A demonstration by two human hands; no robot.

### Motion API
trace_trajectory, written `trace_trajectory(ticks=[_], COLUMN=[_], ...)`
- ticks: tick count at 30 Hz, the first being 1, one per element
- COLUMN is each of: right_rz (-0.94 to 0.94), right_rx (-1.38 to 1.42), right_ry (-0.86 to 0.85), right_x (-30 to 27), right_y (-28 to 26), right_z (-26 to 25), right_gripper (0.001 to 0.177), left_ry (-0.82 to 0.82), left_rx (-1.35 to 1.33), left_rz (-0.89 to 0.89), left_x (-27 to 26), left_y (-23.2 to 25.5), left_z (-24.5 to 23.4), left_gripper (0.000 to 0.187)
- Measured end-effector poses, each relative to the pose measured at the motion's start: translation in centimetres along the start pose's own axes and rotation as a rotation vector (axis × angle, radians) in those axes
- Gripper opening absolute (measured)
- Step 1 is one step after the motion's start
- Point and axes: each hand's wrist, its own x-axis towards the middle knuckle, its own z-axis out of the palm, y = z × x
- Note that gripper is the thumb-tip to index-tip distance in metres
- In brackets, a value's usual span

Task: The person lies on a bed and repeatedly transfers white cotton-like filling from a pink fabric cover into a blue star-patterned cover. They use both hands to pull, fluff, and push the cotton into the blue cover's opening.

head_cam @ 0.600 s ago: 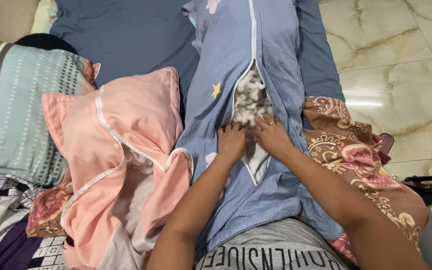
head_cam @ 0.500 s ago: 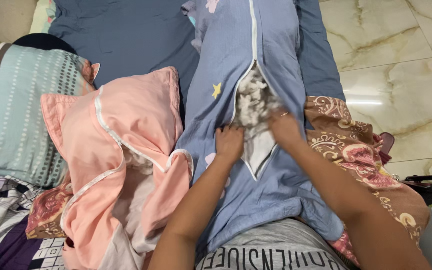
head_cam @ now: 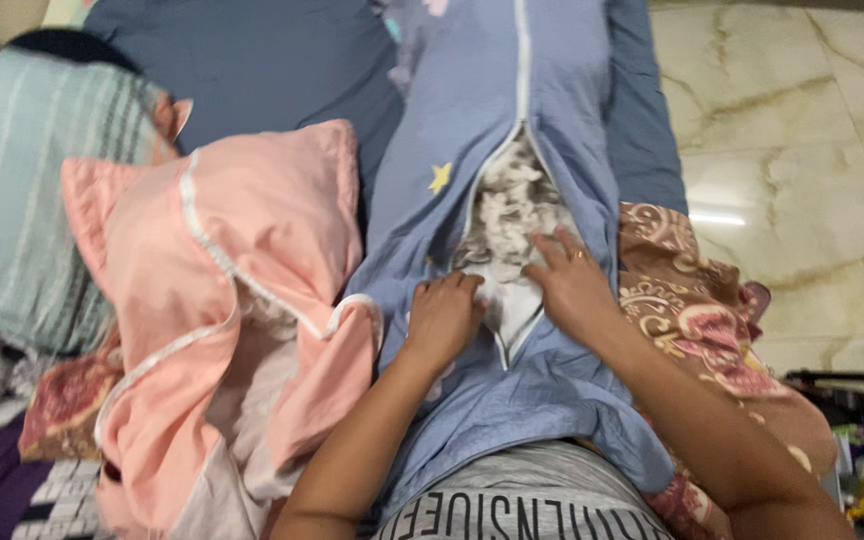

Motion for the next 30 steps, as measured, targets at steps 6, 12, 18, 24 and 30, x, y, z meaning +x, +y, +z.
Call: trace_trajectory(ticks=[6,12,18,24,30], right_rz=[-0.305,-0.607,-0.714,-0.427,-0.415], right_rx=[0.301,0.616,0.48,0.089,0.178], right_ry=[0.138,0.078,-0.234,-0.014,0.325], right_x=[2.3,8.1,14.3,17.3,19.4], right_y=[-8.7,-21.0,-28.8,-27.7,-29.5], right_z=[-3.8,-2.9,1.1,-0.6,-0.2], right_gripper=[0.038,0.037,0.029,0.044,0.045], left_ry=[0.24,0.314,0.684,0.719,0.856], left_rx=[-0.179,0.029,0.495,-0.118,-0.898], left_rz=[-0.047,-0.468,-0.26,-0.465,-0.274], left_x=[-9.2,-15.3,-14.7,-15.0,-15.3], left_y=[-1.0,-9.1,-18.9,-24.2,-23.6], left_z=[-10.1,-15.2,-13.8,-14.2,-14.6], left_gripper=[0.031,0.029,0.042,0.015,0.021])
